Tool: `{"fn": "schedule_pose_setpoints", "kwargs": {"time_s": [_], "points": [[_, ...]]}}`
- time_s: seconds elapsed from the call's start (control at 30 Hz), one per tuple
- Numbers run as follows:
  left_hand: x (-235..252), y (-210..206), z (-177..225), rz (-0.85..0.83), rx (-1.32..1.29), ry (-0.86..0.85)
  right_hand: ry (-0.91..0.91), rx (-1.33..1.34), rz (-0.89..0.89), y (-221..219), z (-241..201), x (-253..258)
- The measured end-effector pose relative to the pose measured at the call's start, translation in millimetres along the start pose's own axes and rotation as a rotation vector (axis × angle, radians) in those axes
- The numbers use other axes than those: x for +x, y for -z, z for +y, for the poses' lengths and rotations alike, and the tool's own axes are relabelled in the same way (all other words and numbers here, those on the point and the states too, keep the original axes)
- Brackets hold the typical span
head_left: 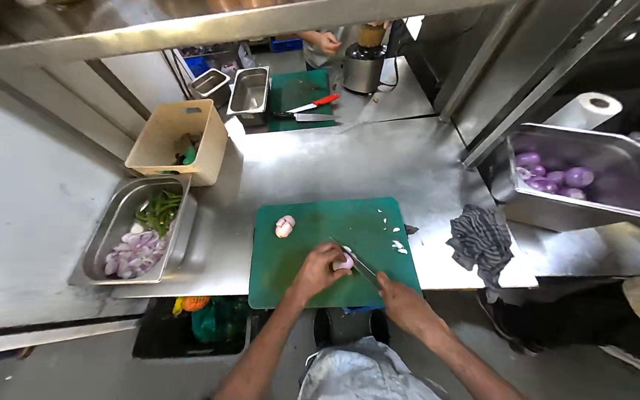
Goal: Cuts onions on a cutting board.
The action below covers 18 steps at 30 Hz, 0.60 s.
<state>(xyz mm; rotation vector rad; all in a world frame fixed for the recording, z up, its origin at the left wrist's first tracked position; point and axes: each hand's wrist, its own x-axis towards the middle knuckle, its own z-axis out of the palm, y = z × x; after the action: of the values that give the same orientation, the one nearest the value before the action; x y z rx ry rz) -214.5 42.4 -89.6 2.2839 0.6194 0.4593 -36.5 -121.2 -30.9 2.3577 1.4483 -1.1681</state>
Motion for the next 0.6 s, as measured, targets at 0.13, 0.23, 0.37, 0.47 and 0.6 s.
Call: {"fn": "schedule_pose_setpoints", "kwargs": {"time_s": [0.13, 0.23, 0.37, 0.47, 0.6], "points": [[-3.4, 2.2, -2.5, -0.015, 0.021, -0.034, -0.058, -0.094, 0.039, 24.2, -17.9, -30.6], [2.1, 6.1, -0.4, -0.04, 0.028, -0.072, -0.069, -0.148, 0.0, 35.8, -28.1, -45.1], [2.3, 4.8, -3.0, -0.015, 0.025, -0.099, -0.069, -0.159, -0.043, 36.8, -33.9, -42.0], [0.5, 4.4, -5.5, -0.013, 0.036, -0.092, -0.049, -0.151, -0.06, 29.2, -34.5, -26.7], [1.9, 5.6, -7.9, 0.028, 0.009, -0.085, -0.03, -0.134, -0.028, 20.2, -28.5, -12.5]]}}
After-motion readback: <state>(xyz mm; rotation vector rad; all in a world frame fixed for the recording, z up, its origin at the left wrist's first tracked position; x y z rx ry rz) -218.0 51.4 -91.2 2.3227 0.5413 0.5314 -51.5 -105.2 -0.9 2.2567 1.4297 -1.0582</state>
